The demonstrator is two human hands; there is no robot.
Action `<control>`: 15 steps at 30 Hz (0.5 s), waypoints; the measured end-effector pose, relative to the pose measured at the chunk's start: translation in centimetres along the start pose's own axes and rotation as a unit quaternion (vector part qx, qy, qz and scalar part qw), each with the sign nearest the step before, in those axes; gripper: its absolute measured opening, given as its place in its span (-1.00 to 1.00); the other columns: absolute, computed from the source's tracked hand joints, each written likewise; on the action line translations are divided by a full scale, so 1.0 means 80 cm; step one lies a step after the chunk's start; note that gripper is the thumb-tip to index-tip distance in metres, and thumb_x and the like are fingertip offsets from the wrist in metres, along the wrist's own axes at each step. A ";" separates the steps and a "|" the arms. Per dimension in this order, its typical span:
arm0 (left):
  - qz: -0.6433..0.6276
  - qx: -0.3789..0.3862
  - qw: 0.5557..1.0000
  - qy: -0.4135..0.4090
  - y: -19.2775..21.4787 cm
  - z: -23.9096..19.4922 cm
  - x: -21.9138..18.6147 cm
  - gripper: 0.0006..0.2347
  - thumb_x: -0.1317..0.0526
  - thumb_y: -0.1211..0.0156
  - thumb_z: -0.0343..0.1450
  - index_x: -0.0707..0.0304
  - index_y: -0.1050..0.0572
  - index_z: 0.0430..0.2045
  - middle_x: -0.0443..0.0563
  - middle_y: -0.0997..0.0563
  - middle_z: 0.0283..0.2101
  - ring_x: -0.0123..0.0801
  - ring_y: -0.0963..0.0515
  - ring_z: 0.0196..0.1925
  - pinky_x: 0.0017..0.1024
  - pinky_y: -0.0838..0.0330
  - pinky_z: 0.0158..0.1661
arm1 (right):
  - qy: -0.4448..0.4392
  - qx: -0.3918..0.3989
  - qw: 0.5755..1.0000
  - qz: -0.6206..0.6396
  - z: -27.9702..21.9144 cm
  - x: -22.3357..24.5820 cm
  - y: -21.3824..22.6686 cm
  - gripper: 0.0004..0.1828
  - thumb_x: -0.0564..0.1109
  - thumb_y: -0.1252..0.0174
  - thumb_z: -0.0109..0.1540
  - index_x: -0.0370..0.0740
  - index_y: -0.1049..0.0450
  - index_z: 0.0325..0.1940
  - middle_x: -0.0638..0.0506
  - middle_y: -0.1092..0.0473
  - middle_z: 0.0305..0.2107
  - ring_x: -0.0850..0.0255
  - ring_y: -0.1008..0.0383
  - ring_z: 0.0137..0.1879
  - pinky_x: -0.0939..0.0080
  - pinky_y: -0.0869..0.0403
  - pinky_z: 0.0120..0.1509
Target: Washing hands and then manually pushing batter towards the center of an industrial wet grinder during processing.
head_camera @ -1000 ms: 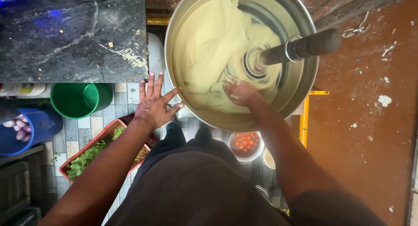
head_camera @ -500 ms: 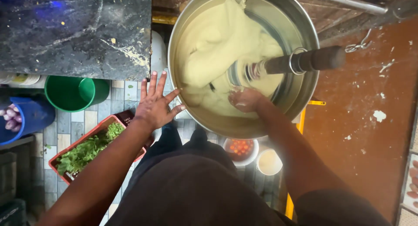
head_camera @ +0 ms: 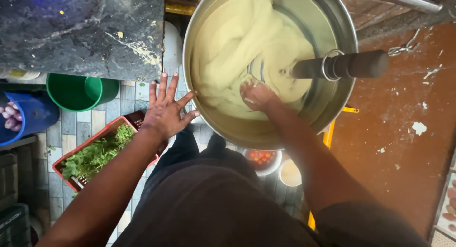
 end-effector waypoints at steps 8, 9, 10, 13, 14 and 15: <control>-0.003 0.019 1.000 0.023 0.000 -0.006 -0.005 -0.41 -0.35 0.07 0.38 -0.26 -0.35 0.30 0.28 0.19 0.55 0.22 0.33 0.56 0.21 0.44 0.40 | 0.180 -0.150 0.971 -0.045 -0.016 0.003 -0.104 -0.55 -0.07 0.05 0.19 -0.44 -0.40 0.05 -0.31 -0.46 -0.08 -0.17 -0.50 0.05 -0.23 -0.42 0.25; 0.000 0.014 1.000 0.014 0.002 -0.005 -0.004 -0.41 -0.35 0.08 0.40 -0.27 -0.34 0.31 0.30 0.18 0.55 0.23 0.32 0.56 0.21 0.44 0.40 | 0.147 -0.132 0.979 -0.046 -0.016 0.008 -0.096 -0.55 -0.09 0.05 0.21 -0.46 -0.39 0.08 -0.33 -0.46 -0.09 -0.17 -0.51 0.03 -0.22 -0.43 0.20; 0.004 0.008 1.000 0.002 0.005 0.000 -0.005 -0.42 -0.34 0.09 0.41 -0.27 -0.33 0.32 0.31 0.18 0.55 0.24 0.32 0.57 0.22 0.44 0.40 | 0.110 -0.113 0.986 -0.048 -0.017 0.009 -0.086 -0.54 -0.11 0.05 0.23 -0.48 -0.38 0.11 -0.35 -0.46 -0.09 -0.17 -0.51 0.02 -0.21 -0.44 0.16; 0.014 0.028 0.999 0.010 0.006 0.006 -0.001 -0.41 -0.35 0.09 0.39 -0.29 -0.31 0.32 0.31 0.17 0.53 0.22 0.31 0.56 0.20 0.43 0.40 | 0.050 -0.067 0.997 0.010 -0.012 0.013 -0.078 -0.60 -0.13 0.06 0.27 -0.45 -0.37 0.11 -0.31 -0.47 -0.11 -0.16 -0.53 -0.04 -0.19 -0.49 -0.01; 0.014 0.030 0.999 0.010 0.005 0.006 0.002 -0.41 -0.35 0.09 0.39 -0.29 -0.31 0.32 0.31 0.17 0.53 0.22 0.31 0.56 0.20 0.43 0.40 | 0.049 -0.066 0.997 0.012 -0.008 0.011 -0.096 -0.60 -0.13 0.06 0.27 -0.45 -0.37 0.11 -0.31 -0.47 -0.11 -0.16 -0.53 -0.04 -0.19 -0.49 -0.01; 0.009 0.015 1.000 0.003 0.005 0.007 0.004 -0.41 -0.34 0.10 0.40 -0.28 -0.31 0.32 0.32 0.17 0.54 0.24 0.30 0.56 0.20 0.42 0.40 | 0.055 -0.078 0.995 -0.008 -0.004 0.009 -0.112 -0.58 -0.12 0.04 0.24 -0.47 -0.37 0.10 -0.30 -0.48 -0.13 -0.13 -0.54 -0.07 -0.17 -0.51 -0.07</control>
Point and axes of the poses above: each hand's wrist, its own z-axis towards the middle knuckle, its own y-axis out of the back of the hand, x = y × z, the point moved 4 cm from there along z, towards the middle knuckle
